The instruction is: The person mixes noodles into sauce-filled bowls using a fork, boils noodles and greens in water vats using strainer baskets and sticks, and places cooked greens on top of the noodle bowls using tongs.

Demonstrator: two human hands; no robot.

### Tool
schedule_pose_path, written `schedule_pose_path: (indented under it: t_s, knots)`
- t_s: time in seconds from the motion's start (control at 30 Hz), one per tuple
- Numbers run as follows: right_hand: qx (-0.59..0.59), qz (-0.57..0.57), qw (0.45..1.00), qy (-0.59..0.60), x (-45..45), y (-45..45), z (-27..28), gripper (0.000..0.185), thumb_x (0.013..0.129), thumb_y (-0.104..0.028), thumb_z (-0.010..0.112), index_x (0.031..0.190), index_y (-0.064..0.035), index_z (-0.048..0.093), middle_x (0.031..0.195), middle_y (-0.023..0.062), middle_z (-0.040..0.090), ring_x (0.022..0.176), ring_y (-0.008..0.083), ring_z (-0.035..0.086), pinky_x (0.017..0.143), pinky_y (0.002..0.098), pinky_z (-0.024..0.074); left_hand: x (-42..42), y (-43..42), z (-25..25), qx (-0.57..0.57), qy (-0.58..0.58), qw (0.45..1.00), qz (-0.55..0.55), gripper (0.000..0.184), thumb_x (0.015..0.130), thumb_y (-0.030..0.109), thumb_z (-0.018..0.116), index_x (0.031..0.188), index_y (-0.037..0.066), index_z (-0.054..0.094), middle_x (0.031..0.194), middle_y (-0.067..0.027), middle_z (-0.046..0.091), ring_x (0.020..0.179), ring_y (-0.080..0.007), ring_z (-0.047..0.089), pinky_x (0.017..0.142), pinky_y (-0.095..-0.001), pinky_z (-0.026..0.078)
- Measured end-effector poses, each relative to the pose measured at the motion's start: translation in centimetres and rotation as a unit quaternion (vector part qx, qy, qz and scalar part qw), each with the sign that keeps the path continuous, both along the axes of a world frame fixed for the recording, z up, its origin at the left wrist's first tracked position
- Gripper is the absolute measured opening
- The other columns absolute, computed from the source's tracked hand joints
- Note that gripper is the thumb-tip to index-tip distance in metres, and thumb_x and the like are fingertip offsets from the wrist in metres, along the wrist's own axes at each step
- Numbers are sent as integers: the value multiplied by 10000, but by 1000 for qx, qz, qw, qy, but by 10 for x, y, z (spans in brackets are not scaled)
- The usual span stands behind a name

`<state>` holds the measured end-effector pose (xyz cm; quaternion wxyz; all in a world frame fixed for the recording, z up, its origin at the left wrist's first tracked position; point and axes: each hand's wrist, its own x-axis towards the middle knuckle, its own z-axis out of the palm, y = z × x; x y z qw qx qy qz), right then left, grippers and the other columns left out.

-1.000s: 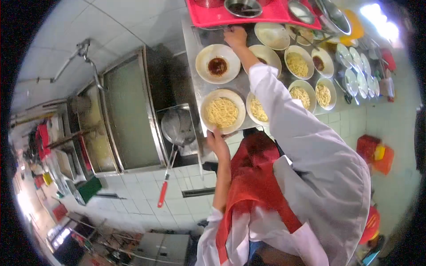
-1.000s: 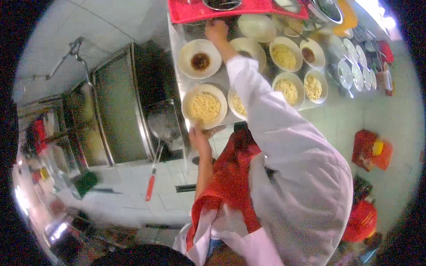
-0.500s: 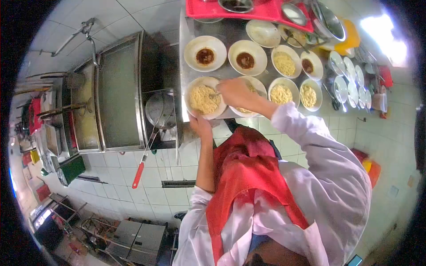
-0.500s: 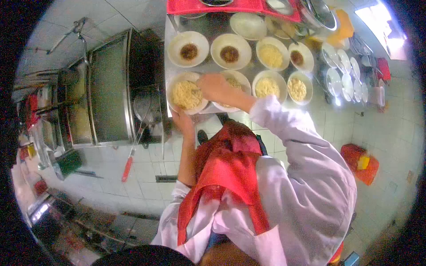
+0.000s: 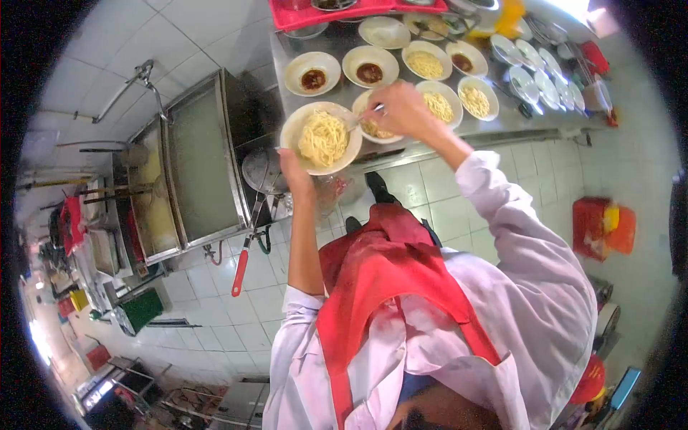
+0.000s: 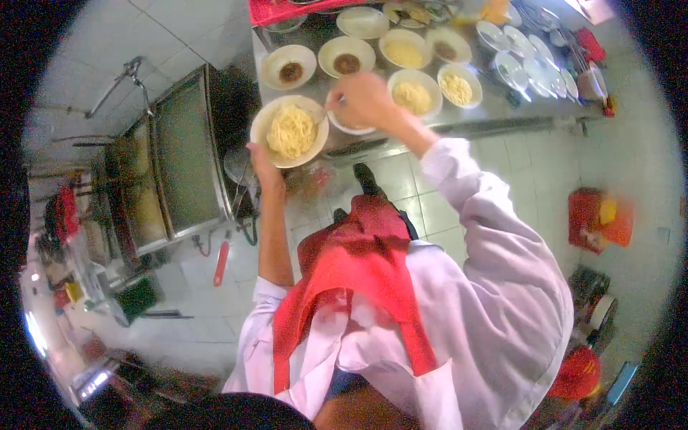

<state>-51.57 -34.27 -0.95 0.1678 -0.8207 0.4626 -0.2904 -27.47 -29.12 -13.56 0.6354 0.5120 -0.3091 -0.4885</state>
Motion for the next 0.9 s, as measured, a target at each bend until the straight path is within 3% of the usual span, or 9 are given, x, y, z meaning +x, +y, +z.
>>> schedule_pose_path:
  t_s: [0.07, 0.2, 0.33, 0.37, 0.5, 0.67, 0.77, 0.87, 0.9]
  knots:
    - [-26, -94, 982, 165, -20, 11, 47, 201, 747, -277, 746, 740, -81, 703, 748, 100, 677, 700, 301, 657, 626, 391, 508, -3, -1, 14, -28, 20, 998, -46, 543, 1035, 411, 344, 1261, -60, 494, 1226, -153, 558, 1078, -230, 545, 955, -354, 418]
    - [19, -101, 983, 155, -10, 43, 36, 211, 723, -277, 758, 747, -73, 708, 764, 99, 686, 706, 303, 660, 646, 397, 512, -44, 14, 53, 31, 76, 990, -119, 566, 1030, 435, 344, 1291, -49, 481, 1260, -143, 549, 1124, -236, 539, 985, -363, 411]
    - [27, -138, 989, 42, -62, 66, 39, 211, 721, -273, 760, 749, -68, 716, 784, 99, 694, 731, 296, 660, 677, 397, 514, -61, 9, 66, 48, 151, 974, -163, 591, 1026, 462, 334, 1304, -39, 477, 1279, -138, 545, 1152, -242, 538, 992, -369, 412]
    - [-20, -175, 974, 141, -71, 76, 55, 206, 720, -281, 760, 747, -80, 719, 784, 87, 695, 753, 284, 663, 681, 389, 514, -61, 14, 65, 54, 149, 973, -170, 591, 1026, 462, 334, 1304, -39, 477, 1279, -138, 545, 1152, -242, 538, 992, -369, 412]
    - [-56, -221, 943, 244, -82, 100, 91, 202, 718, -290, 755, 737, -93, 715, 771, 79, 691, 745, 268, 663, 673, 386, 513, -87, 3, 68, 1, 77, 955, -285, 666, 1018, 514, 280, 1352, -41, 430, 1330, -160, 533, 1186, -256, 548, 1003, -372, 431]
    - [-40, -160, 986, 9, -139, 102, 61, 184, 729, -277, 736, 704, -100, 696, 742, 80, 680, 698, 295, 649, 647, 389, 510, -148, -12, 64, 9, 62, 950, -305, 716, 1000, 560, 277, 1358, -41, 428, 1336, -165, 528, 1200, -254, 540, 1025, -379, 414]
    - [-43, -271, 934, 228, -189, 124, 82, 191, 732, -277, 741, 689, -99, 684, 710, 63, 661, 716, 281, 655, 639, 379, 511, -164, -1, 81, 43, 43, 954, -294, 699, 1002, 555, 280, 1351, -29, 440, 1334, -169, 529, 1201, -267, 540, 1030, -388, 413]
    - [-93, -249, 939, 218, -204, 139, 103, 198, 730, -280, 740, 682, -99, 677, 716, 62, 655, 710, 278, 652, 629, 386, 507, -205, -14, 52, 36, 59, 941, -331, 681, 1004, 545, 289, 1352, -19, 443, 1333, -169, 531, 1202, -273, 538, 1033, -394, 410]
    - [-67, -281, 914, 284, -204, 131, 79, 191, 728, -272, 738, 678, -100, 670, 738, 56, 658, 692, 274, 646, 614, 395, 501, -225, -4, 67, 69, 122, 931, -336, 597, 1021, 454, 364, 1335, -47, 452, 1323, -146, 529, 1219, -235, 499, 1045, -365, 373]
